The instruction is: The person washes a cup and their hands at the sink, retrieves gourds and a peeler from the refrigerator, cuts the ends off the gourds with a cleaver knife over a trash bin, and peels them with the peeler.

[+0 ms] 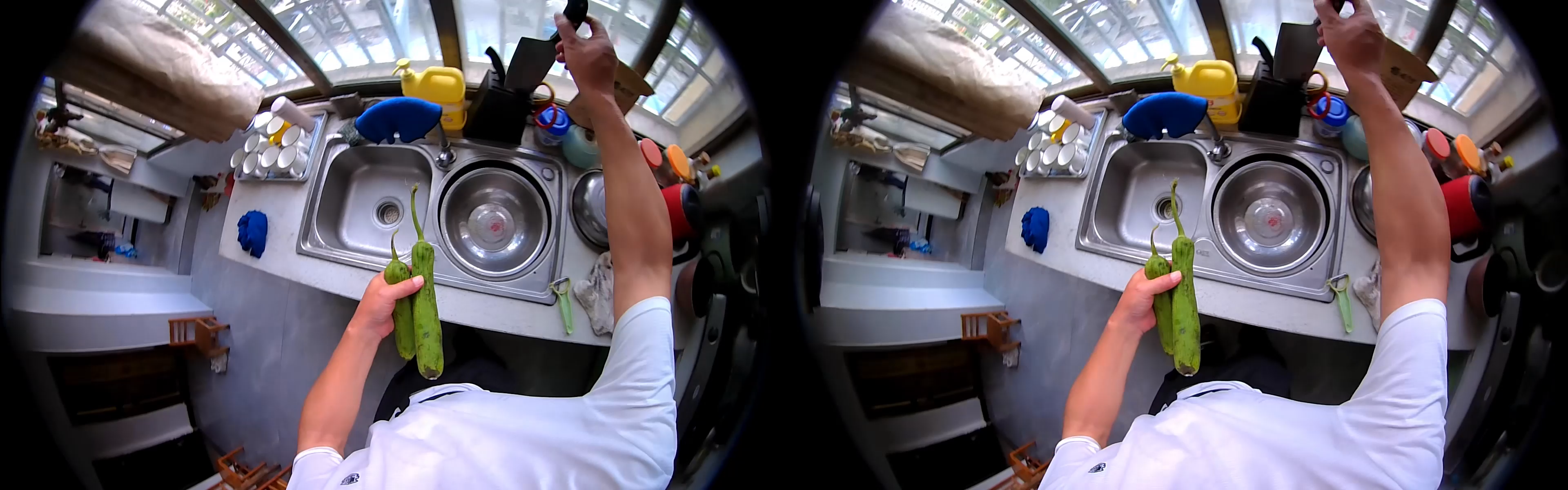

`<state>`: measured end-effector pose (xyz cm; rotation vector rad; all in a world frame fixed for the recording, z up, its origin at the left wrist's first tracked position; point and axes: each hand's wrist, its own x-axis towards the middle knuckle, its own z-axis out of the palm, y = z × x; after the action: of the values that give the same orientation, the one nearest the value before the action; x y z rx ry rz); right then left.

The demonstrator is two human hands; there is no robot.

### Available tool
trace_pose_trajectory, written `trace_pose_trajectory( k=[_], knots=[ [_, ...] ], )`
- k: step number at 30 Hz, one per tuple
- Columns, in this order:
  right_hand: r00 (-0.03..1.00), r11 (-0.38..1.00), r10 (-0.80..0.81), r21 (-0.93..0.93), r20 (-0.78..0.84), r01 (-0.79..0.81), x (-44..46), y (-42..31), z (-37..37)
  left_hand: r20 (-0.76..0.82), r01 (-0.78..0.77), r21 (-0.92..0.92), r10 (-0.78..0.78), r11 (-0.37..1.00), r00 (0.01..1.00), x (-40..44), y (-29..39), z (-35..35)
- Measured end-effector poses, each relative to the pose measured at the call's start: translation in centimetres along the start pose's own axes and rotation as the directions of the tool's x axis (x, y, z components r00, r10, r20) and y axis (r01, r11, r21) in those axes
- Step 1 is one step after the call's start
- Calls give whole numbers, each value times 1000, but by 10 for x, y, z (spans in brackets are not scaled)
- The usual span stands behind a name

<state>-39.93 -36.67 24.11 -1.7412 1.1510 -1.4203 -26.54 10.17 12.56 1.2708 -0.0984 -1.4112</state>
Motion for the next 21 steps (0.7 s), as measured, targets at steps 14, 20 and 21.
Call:
trace_pose_trajectory(
  k=[14,20,21],
  knots=[
    [989,870,53,479,136,-113,-307,-161,-287,490,-104,329,-75,939,869,-18,1,44],
    [890,961,240,226,-388,-160,-549,-213,-329,693,-224,526,-261,820,672,-66,-57,87],
    [843,975,213,157,-494,-155,-588,-221,-332,713,-228,552,-313,802,627,-82,-72,95]
  ],
)
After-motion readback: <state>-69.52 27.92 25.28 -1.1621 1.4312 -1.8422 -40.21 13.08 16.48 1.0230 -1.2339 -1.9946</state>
